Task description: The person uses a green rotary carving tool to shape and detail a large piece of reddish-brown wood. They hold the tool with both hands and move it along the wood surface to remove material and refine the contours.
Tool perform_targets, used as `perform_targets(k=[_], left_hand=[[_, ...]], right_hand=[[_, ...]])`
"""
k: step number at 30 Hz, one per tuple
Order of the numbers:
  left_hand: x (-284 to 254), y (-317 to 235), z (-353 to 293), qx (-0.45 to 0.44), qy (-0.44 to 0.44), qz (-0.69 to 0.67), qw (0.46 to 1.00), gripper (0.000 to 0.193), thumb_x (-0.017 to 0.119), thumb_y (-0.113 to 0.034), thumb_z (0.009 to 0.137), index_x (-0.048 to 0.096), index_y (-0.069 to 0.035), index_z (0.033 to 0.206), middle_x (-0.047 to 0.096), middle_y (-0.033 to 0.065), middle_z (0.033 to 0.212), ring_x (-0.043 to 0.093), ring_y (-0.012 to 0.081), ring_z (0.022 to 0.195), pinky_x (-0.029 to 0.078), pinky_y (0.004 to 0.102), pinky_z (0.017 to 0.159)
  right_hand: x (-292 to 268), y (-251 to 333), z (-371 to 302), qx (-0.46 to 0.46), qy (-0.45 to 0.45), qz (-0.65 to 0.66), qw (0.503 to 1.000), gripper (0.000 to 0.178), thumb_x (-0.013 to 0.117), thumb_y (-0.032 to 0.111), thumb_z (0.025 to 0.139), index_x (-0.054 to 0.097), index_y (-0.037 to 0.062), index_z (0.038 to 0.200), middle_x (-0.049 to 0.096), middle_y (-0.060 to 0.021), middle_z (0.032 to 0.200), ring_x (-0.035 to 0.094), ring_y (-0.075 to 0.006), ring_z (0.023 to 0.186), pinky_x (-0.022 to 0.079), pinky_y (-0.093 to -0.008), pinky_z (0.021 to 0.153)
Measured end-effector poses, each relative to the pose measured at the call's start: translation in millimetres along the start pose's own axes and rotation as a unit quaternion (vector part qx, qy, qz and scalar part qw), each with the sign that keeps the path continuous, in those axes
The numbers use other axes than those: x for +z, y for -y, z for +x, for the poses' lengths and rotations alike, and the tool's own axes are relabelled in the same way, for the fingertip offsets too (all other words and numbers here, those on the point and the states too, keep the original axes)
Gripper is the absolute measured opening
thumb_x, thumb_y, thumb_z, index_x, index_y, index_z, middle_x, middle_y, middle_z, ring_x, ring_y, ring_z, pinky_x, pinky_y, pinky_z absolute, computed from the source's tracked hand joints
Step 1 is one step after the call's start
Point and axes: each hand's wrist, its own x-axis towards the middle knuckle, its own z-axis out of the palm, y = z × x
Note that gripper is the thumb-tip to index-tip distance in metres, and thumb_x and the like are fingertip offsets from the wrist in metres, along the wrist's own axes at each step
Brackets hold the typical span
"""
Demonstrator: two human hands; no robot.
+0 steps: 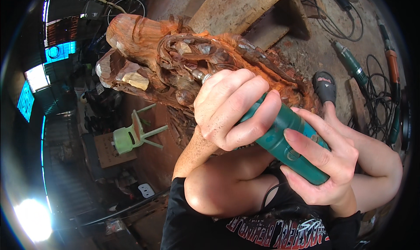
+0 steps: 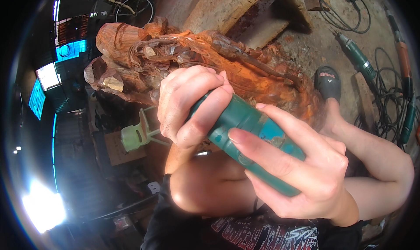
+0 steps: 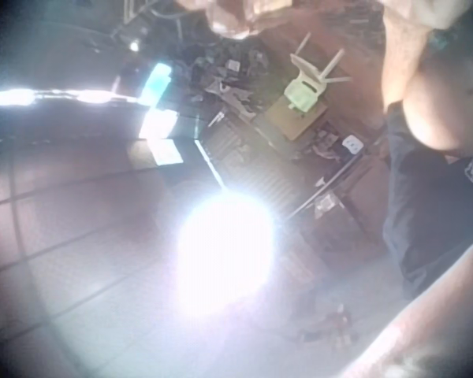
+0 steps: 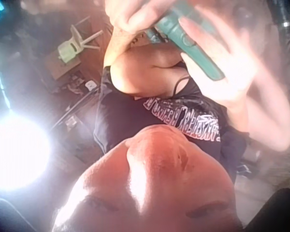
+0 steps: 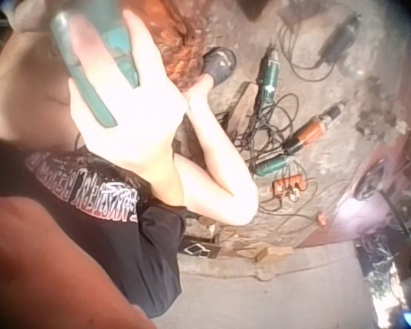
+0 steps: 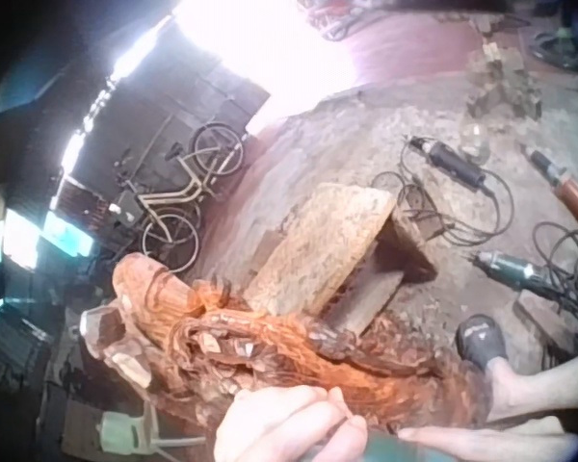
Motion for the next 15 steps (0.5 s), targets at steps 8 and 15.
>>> perform_targets(k=[8,15], left_hand=[[-3,0,-1,0.003,-0.001,0.005,1.0,0.035,0.072,-0.019,0.061,0.07,-0.008,0.095,0.067,0.0086,0.089,0.066,0.0241,0.075,0.052,0.0332,0.059],[-3,-1,-2,0.004,-0.002,0.006,1.0,0.034,0.072,-0.018,0.062,0.07,-0.008,0.095,0.067,0.0084,0.089,0.066,0.024,0.076,0.052,0.0331,0.059]], right_hand=[[-1,0,6,-0.016,0.008,-0.012,1.0,0.066,0.085,0.01,0.057,0.077,0.0077,0.122,0.071,-0.0317,0.123,0.075,-0.0486,0.102,0.047,-0.0667,0.105],[-2,11,2,0.002,0.01,-0.013,1.0,0.061,0.084,0.006,0.06,0.077,0.007,0.121,0.07,-0.0343,0.124,0.074,-0.0519,0.103,0.051,-0.0629,0.106]])
